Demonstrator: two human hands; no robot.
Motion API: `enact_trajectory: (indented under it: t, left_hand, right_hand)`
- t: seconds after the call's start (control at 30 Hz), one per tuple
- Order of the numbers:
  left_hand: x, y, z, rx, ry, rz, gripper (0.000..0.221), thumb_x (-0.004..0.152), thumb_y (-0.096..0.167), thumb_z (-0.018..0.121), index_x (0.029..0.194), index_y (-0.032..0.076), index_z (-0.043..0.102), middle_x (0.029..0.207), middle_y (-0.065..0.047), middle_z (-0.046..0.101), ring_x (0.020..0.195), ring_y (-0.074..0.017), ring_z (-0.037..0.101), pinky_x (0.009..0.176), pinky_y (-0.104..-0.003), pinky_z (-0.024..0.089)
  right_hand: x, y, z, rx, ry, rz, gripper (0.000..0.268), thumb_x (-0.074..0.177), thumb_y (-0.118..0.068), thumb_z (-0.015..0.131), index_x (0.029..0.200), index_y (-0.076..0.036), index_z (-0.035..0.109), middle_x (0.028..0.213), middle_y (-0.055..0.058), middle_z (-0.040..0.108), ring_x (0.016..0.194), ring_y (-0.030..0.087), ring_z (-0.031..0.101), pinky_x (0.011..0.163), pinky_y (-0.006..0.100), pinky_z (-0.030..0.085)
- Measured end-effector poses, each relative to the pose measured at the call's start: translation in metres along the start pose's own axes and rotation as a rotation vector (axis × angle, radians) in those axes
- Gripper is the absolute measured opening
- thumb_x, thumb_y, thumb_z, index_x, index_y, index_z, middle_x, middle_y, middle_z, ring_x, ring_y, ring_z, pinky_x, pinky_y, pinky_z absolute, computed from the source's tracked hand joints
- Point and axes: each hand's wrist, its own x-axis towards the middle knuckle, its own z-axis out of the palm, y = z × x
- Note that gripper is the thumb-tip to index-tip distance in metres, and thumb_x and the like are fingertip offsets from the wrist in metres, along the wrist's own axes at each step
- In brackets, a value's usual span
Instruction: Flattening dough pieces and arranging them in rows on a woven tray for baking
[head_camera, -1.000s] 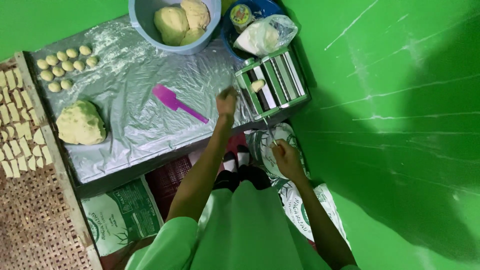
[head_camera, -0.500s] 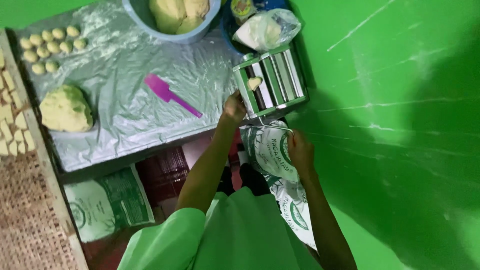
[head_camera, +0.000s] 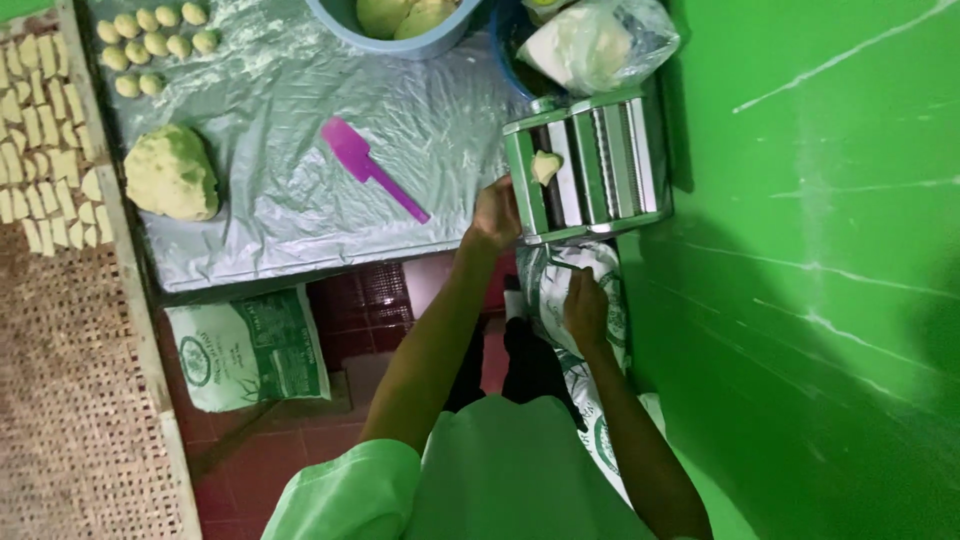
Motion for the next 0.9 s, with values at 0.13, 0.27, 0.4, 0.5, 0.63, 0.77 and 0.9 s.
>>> enact_trajectory:
  t: [0.13, 0.27, 0.4, 0.5, 0.63, 0.77, 0.9]
  left_hand:
    - [0.0, 0.0, 0.001, 0.028, -0.006, 0.033, 0.042, 0.098, 0.034, 0.058, 0.129, 0.006, 0.065, 0.121, -0.012, 0.064, 0.115, -0.032, 0.061, 0.1, -0.043, 0.051]
    - [0.008, -0.001, -0.007, 0.032, -0.026, 0.034, 0.042, 0.097, 0.034, 0.059, 0.13, 0.007, 0.063, 0.122, -0.011, 0.062, 0.118, -0.0305, 0.06, 0.101, -0.042, 0.051]
    - [0.026, -0.01, -0.027, -0.001, -0.052, 0.036, 0.043, 0.097, 0.033, 0.063, 0.13, 0.006, 0.064, 0.126, -0.014, 0.059, 0.122, -0.0312, 0.058, 0.102, -0.042, 0.051]
    - [-0.026, 0.005, 0.019, 0.028, -0.041, 0.048, 0.043, 0.101, 0.037, 0.063, 0.127, 0.004, 0.063, 0.122, -0.013, 0.058, 0.118, -0.0298, 0.059, 0.099, -0.042, 0.053]
    - [0.015, -0.003, -0.015, 0.002, -0.058, -0.016, 0.04, 0.1, 0.037, 0.063, 0.124, 0.005, 0.064, 0.116, -0.009, 0.06, 0.113, -0.0281, 0.062, 0.096, -0.041, 0.055]
    - [0.037, -0.012, -0.032, -0.035, -0.045, 0.007, 0.043, 0.098, 0.037, 0.068, 0.126, 0.004, 0.063, 0.118, -0.009, 0.059, 0.115, -0.0275, 0.061, 0.096, -0.039, 0.056]
    - [0.028, -0.01, -0.01, 0.002, 0.001, 0.06, 0.046, 0.095, 0.037, 0.067, 0.127, 0.004, 0.064, 0.123, -0.014, 0.061, 0.117, -0.0317, 0.062, 0.099, -0.043, 0.055]
  right_hand:
    - [-0.006, 0.014, 0.062, 0.247, -0.157, 0.099, 0.052, 0.115, -0.046, 0.025, 0.098, -0.006, 0.054, 0.062, 0.02, 0.059, 0.05, 0.045, 0.057, 0.05, 0.049, 0.044]
    - [-0.028, 0.014, 0.119, 0.855, -0.17, -0.319, 0.045, 0.095, -0.041, 0.065, 0.115, -0.001, 0.064, 0.118, 0.026, 0.06, 0.091, 0.036, 0.061, 0.073, 0.043, 0.051]
    - [-0.037, -0.029, 0.102, 0.489, -0.388, 0.355, 0.06, 0.108, -0.057, 0.04, 0.083, -0.008, 0.064, 0.077, 0.012, 0.066, 0.074, 0.028, 0.066, 0.071, 0.042, 0.05]
    - [-0.041, -0.135, 0.007, 0.316, -0.626, 0.566, 0.06, 0.099, -0.063, 0.041, 0.098, -0.008, 0.067, 0.109, 0.016, 0.072, 0.112, 0.034, 0.066, 0.103, 0.046, 0.041]
    - [-0.05, 0.007, 0.107, 1.311, -0.847, 0.586, 0.052, 0.105, -0.039, 0.044, 0.09, 0.001, 0.074, 0.072, 0.016, 0.072, 0.064, 0.029, 0.072, 0.049, 0.036, 0.056]
    - [-0.049, -0.113, -0.036, 0.763, -0.555, 0.469, 0.051, 0.104, -0.038, 0.053, 0.064, -0.008, 0.06, 0.043, 0.007, 0.049, 0.028, 0.017, 0.044, 0.025, 0.029, 0.032]
    - [-0.037, -0.118, -0.099, 0.572, -0.392, 0.447, 0.027, 0.09, -0.025, 0.061, 0.07, -0.007, 0.064, 0.052, 0.009, 0.056, 0.043, 0.019, 0.054, 0.039, 0.034, 0.037]
